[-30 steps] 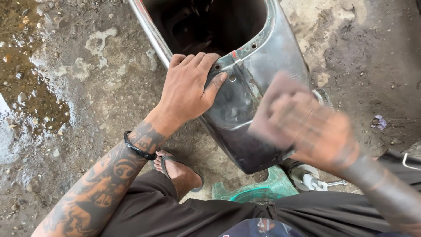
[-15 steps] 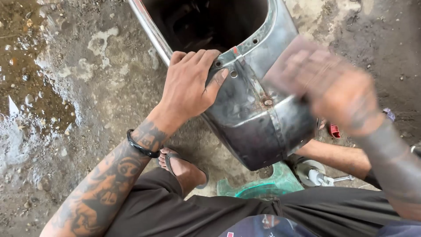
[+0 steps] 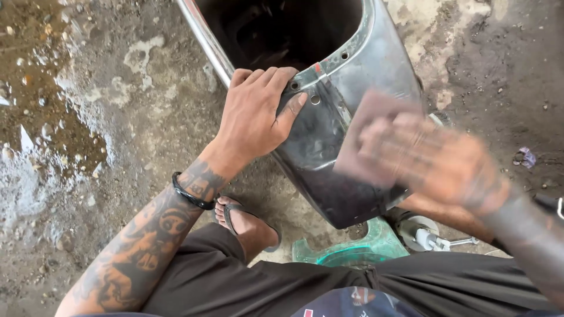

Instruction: The person sits on a small stool and sands the exterior surface of a large, hollow metal part using a sanding block. They hold the part steady with one hand while moving the sanding block back and forth across the metal surface.

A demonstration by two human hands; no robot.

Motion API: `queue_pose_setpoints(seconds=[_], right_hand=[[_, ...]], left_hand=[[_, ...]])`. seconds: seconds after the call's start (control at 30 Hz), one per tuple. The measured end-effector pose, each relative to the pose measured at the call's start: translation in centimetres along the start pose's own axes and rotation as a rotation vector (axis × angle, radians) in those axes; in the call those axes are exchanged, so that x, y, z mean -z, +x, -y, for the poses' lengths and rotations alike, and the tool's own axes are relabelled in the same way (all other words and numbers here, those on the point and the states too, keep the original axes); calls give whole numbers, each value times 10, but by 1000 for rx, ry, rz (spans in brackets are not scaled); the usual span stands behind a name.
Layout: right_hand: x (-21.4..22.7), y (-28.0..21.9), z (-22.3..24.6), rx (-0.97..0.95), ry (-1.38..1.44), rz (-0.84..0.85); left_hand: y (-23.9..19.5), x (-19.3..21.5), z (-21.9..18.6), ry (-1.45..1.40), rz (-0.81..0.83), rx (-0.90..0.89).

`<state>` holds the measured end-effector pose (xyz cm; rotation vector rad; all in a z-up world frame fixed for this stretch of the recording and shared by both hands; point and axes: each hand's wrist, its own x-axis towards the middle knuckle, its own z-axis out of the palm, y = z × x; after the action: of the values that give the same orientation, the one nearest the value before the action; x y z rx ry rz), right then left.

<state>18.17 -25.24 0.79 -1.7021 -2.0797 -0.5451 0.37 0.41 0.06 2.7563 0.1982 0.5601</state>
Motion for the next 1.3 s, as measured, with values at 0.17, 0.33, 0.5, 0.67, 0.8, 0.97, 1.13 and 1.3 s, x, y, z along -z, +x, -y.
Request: queue_pose_setpoints(seconds=[0.17, 0.33, 0.5, 0.67, 0.8, 0.97, 1.13, 1.3], right_hand=[[4, -4, -7, -45, -213, -70], [0, -13, -26, -172, -147, 109], [-2, 1, -1, 97, -94, 138], [-1, -4, -11, -70, -110, -90], [-9, -10, -16, -21, 7, 35], [-7, -10, -3, 238, -903, 367], [4, -12, -31, -114, 93, -113], [-22, -18, -23, 31, -136, 64]], left_hand=[[8, 0, 4, -5, -19, -11], [0, 0, 0, -16, -10, -3], [-1, 3, -2, -30, -8, 6], [3, 2, 2, -17, -14, -11], [1, 0, -1, -11, 26, -7], [3, 6, -4, -26, 28, 20], [4, 3, -1, -28, 19, 0], [2, 4, -4, -33, 35, -5]])
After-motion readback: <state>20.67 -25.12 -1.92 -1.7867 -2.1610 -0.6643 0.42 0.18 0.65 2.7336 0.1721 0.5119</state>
